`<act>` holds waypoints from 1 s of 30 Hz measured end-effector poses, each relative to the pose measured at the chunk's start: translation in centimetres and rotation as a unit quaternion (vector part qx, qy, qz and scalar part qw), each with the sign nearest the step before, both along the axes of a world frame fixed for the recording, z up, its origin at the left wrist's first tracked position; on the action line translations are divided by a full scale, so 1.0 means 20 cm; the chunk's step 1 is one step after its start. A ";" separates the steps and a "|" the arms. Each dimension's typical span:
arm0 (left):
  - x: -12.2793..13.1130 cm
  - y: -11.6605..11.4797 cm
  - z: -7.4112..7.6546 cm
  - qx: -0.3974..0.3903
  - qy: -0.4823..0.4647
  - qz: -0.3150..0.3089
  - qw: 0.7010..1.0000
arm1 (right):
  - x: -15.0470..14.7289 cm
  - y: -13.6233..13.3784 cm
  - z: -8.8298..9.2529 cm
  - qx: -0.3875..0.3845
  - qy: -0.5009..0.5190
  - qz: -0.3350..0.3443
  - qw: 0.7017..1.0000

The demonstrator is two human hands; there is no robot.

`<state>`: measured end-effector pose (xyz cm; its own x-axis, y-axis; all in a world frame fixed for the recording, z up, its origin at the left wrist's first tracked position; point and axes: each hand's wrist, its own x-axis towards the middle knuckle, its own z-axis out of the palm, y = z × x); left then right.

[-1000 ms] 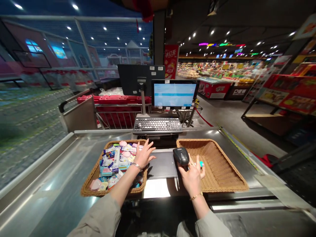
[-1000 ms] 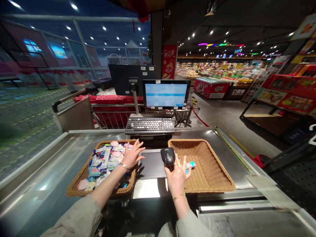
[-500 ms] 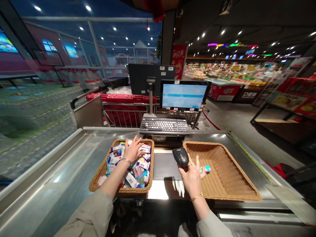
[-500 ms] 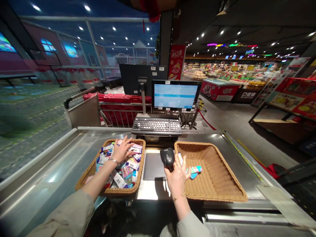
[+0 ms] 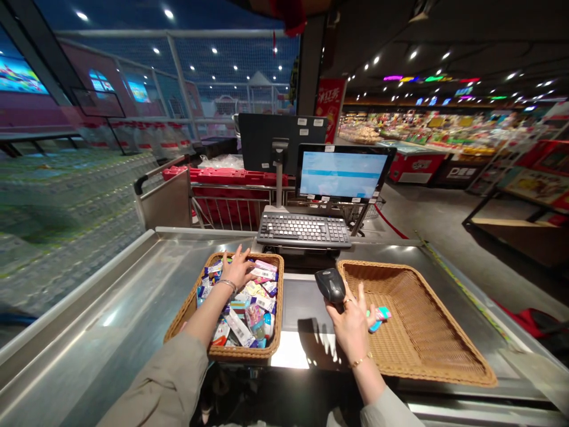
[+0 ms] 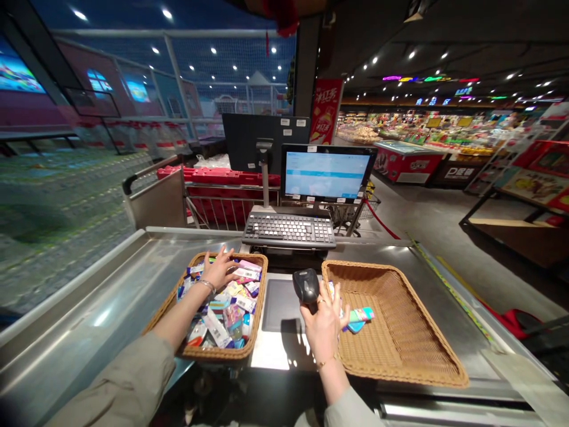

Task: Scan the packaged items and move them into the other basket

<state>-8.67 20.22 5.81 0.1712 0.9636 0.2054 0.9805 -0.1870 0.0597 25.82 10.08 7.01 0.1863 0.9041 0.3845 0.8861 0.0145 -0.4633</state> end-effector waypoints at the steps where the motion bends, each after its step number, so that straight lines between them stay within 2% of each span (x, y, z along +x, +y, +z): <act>1: -0.01 0.01 -0.01 -0.006 -0.005 0.004 1.000 | 0.00 0.01 -0.01 0.000 -0.001 0.001 1.000; 9: -0.03 0.10 -0.02 -0.084 -0.014 0.042 0.995 | -0.02 0.04 -0.03 -0.003 -0.008 -0.001 1.000; 19: -0.04 0.13 -0.02 -0.139 -0.028 0.058 0.988 | -0.02 0.06 -0.05 -0.005 -0.004 -0.007 1.000; 24: -0.02 0.14 -0.03 -0.115 -0.025 0.057 0.991 | -0.03 0.06 -0.05 -0.001 -0.003 -0.011 1.000; 30: -0.01 0.11 -0.05 -0.055 -0.005 -0.007 0.998 | -0.02 0.05 -0.06 0.010 -0.004 -0.007 1.000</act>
<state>-8.90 22.37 4.85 0.1836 0.9778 0.1006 0.9771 -0.1927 0.0901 25.37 11.11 5.85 0.1953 0.8940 0.4033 0.8899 0.0113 -0.4560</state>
